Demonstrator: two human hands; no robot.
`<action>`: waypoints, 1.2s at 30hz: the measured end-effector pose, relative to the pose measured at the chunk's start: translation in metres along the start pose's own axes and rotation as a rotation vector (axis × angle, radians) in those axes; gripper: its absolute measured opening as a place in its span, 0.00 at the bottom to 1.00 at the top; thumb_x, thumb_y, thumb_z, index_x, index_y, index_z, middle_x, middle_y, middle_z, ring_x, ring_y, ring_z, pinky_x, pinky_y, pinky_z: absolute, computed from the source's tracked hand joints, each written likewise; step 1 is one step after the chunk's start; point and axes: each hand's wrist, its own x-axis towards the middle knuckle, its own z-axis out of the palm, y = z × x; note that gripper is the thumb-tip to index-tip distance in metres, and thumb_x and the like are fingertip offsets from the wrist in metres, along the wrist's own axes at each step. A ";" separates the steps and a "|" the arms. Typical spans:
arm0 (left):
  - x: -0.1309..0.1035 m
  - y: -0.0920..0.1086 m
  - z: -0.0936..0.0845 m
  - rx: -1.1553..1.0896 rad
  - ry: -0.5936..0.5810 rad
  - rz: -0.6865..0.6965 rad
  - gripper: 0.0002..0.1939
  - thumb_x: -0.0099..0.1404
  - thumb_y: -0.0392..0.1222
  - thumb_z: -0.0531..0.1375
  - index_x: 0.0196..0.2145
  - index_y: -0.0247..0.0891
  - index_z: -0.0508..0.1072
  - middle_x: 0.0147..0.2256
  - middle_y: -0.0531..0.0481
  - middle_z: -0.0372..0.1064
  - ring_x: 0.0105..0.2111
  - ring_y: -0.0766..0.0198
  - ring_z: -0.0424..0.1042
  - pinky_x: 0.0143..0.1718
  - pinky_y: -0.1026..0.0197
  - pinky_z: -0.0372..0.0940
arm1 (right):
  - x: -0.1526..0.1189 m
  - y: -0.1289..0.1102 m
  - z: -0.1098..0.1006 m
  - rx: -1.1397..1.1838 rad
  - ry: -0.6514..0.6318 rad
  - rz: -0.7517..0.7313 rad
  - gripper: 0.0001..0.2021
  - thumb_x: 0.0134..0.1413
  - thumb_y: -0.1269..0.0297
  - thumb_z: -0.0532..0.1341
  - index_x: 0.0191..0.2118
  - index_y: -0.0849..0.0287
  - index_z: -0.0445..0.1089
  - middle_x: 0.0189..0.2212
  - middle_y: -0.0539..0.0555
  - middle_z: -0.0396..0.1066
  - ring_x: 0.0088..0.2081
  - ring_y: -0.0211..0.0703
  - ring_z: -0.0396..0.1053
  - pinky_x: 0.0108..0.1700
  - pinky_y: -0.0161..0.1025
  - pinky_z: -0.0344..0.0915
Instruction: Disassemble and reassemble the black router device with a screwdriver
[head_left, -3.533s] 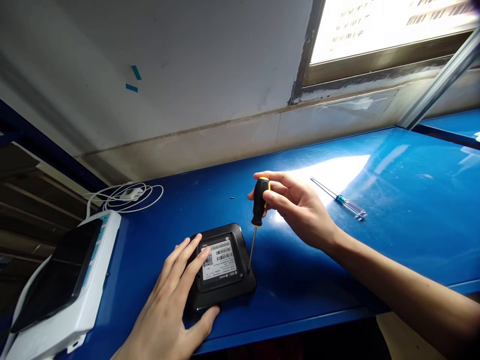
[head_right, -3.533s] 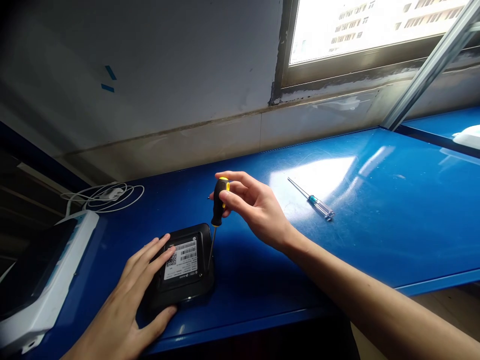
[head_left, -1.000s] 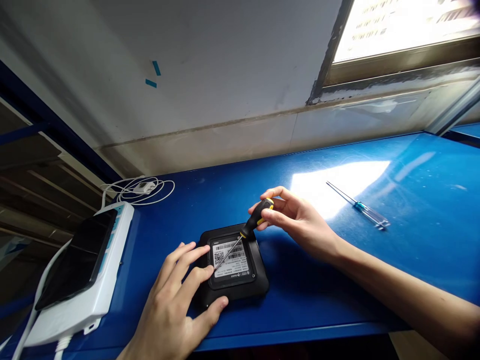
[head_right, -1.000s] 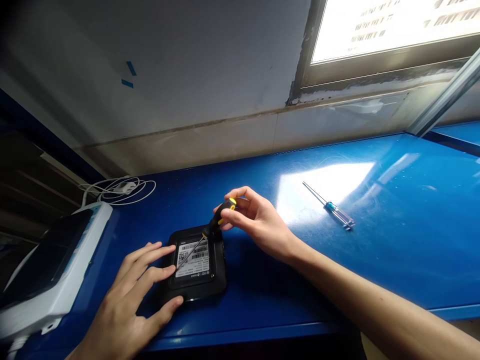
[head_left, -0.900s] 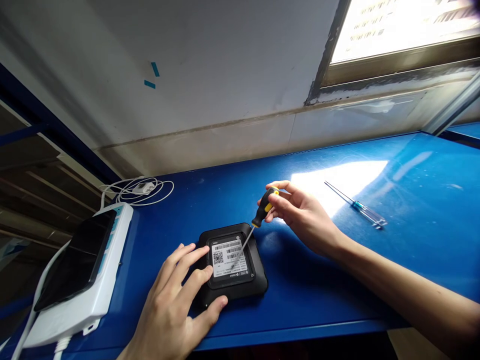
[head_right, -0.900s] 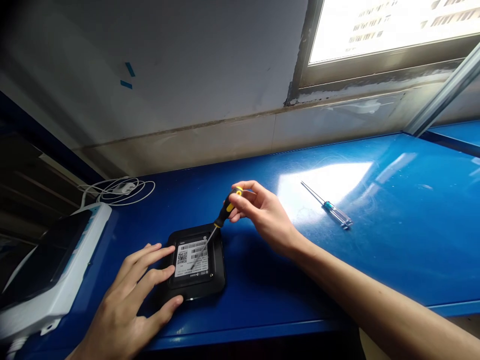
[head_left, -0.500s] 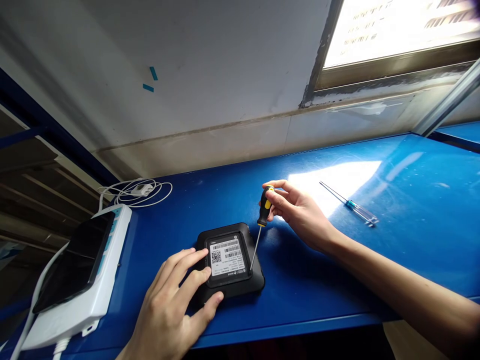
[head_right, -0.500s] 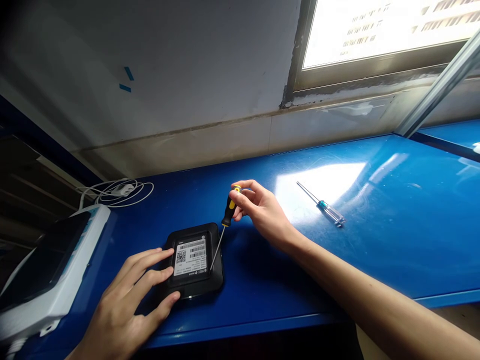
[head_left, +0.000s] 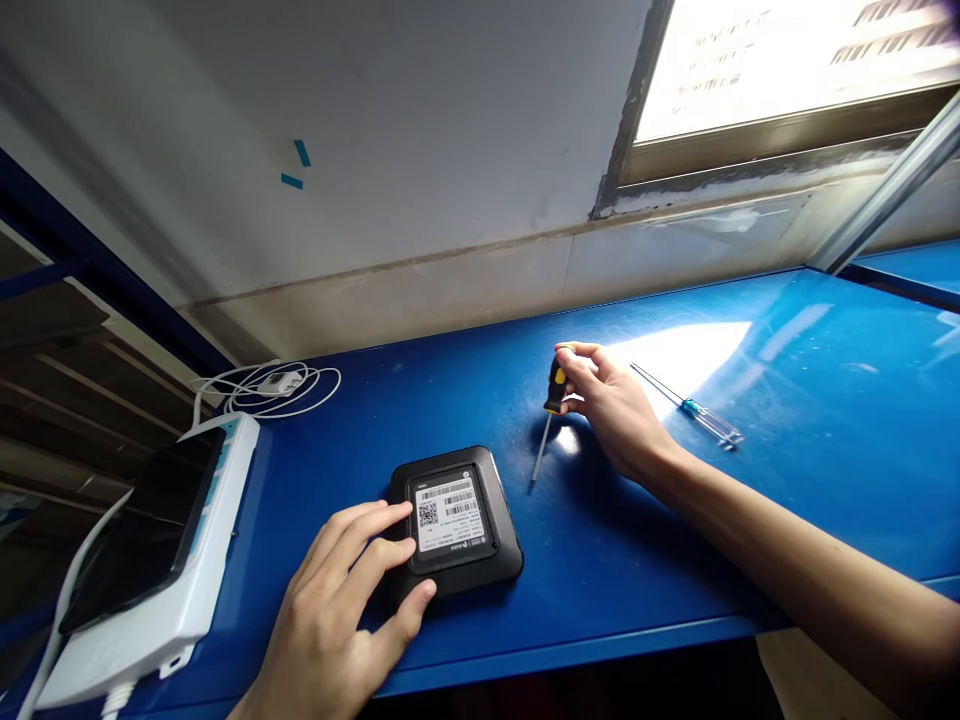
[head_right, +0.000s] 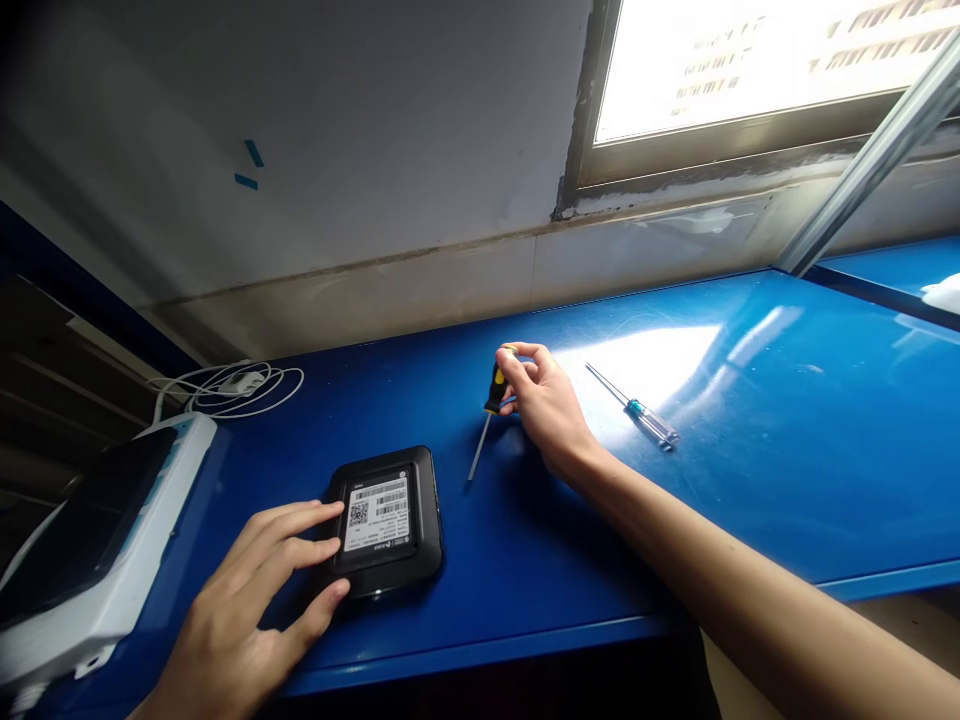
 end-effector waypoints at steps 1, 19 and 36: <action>0.000 -0.001 0.000 -0.005 0.001 -0.001 0.03 0.73 0.41 0.62 0.43 0.41 0.72 0.50 0.43 0.75 0.53 0.53 0.71 0.52 0.53 0.72 | 0.002 0.000 -0.002 -0.030 0.015 -0.004 0.24 0.56 0.40 0.65 0.47 0.55 0.69 0.30 0.46 0.66 0.28 0.36 0.65 0.29 0.35 0.68; 0.030 -0.022 0.005 -0.116 -0.470 -0.175 0.55 0.56 0.46 0.75 0.70 0.53 0.47 0.71 0.36 0.51 0.69 0.34 0.57 0.61 0.27 0.65 | 0.013 0.002 -0.009 0.048 0.021 -0.149 0.21 0.60 0.44 0.63 0.46 0.57 0.67 0.30 0.46 0.70 0.26 0.36 0.70 0.33 0.38 0.70; 0.105 0.000 0.039 -0.166 -0.556 -0.030 0.46 0.63 0.55 0.69 0.68 0.47 0.49 0.62 0.36 0.58 0.62 0.39 0.63 0.60 0.31 0.66 | 0.004 -0.010 -0.009 0.073 0.118 -0.436 0.17 0.65 0.48 0.61 0.50 0.52 0.64 0.32 0.47 0.67 0.32 0.37 0.70 0.33 0.37 0.71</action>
